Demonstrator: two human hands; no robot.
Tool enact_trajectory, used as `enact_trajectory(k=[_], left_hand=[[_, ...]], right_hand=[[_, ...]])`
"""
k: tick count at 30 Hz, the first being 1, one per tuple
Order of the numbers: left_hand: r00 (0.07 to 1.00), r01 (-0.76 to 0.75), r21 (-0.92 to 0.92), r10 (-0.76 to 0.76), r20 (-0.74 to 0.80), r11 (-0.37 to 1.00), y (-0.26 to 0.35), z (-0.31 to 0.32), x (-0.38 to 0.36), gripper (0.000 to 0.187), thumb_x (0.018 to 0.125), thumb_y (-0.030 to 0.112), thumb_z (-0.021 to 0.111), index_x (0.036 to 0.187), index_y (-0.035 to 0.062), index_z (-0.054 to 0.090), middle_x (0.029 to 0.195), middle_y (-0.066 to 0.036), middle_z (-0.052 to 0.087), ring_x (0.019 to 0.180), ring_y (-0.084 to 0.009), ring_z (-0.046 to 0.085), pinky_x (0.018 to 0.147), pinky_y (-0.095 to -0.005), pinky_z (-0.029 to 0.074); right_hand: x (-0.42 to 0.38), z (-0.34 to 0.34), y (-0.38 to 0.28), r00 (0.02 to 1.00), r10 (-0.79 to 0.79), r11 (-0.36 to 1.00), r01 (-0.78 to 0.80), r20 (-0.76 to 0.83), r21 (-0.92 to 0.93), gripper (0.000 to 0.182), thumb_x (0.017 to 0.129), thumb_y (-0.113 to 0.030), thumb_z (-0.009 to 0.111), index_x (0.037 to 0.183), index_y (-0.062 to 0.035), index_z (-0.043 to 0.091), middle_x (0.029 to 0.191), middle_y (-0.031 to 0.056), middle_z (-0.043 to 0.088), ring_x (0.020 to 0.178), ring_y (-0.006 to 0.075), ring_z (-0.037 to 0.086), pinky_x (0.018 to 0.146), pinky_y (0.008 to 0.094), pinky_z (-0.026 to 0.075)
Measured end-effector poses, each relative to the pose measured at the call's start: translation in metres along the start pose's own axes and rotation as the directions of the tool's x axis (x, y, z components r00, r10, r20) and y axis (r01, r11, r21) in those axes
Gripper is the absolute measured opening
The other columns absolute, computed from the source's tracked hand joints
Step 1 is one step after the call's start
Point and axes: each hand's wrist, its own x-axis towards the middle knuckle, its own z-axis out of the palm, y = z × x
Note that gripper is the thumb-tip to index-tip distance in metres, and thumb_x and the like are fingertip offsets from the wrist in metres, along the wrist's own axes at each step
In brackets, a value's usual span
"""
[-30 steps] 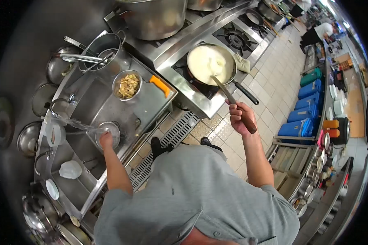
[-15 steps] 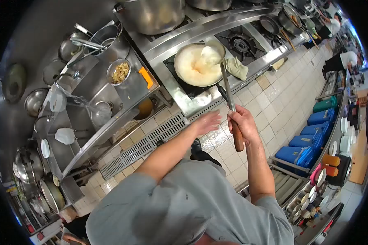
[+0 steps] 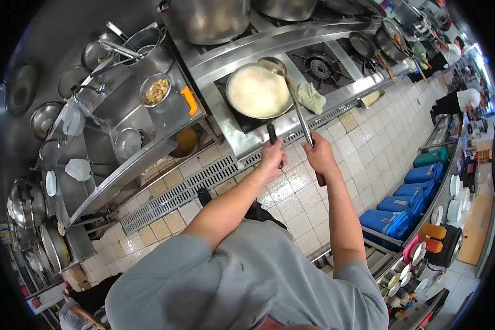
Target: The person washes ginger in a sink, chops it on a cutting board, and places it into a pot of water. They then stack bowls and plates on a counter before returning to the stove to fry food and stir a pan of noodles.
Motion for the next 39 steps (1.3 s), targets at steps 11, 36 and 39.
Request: enact_trajectory(k=[11, 36, 39], left_hand=[[0.997, -0.024, 0.263, 0.004, 0.075, 0.964, 0.037, -0.06, 0.001, 0.024, 0.1, 0.029, 0.057, 0.093, 0.0105, 0.042, 0.061, 0.0, 0.046, 0.043, -0.0112, 0.044, 0.035, -0.0303, 0.038], [0.979, -0.021, 0.468, -0.078, 0.191, 0.884, 0.063, -0.117, -0.12, 0.017, 0.095, 0.012, 0.06, 0.088, 0.0097, 0.044, 0.059, 0.001, 0.042, 0.042, -0.0096, 0.041, 0.037, -0.0276, 0.033], [0.973, 0.048, 0.333, -0.119, 0.196, 0.942, 0.066, -0.131, -0.156, 0.015, 0.096, 0.011, 0.058, 0.095, 0.0111, 0.043, 0.062, 0.003, 0.04, 0.044, -0.0079, 0.038, 0.037, -0.0261, 0.031]], right_hand=[[0.011, 0.042, 0.006, 0.766, 0.06, 0.047, -0.643, 0.64, 0.765, 0.025, 0.097, -0.013, 0.056, 0.116, 0.0035, 0.054, 0.077, 0.0013, 0.053, 0.055, 0.0068, 0.046, 0.045, 0.0223, 0.039], [-0.097, -0.064, -0.079, 0.937, 0.166, 0.868, -0.286, 0.307, 0.405, 0.031, 0.09, -0.004, 0.058, 0.12, 0.0038, 0.058, 0.07, 0.0007, 0.052, 0.052, 0.0083, 0.051, 0.045, 0.0253, 0.042], [-0.108, -0.071, -0.082, 0.935, 0.161, 0.912, -0.264, 0.316, 0.314, 0.033, 0.089, -0.002, 0.059, 0.122, 0.0034, 0.058, 0.068, -0.0003, 0.05, 0.053, 0.0073, 0.049, 0.047, 0.0251, 0.041]])
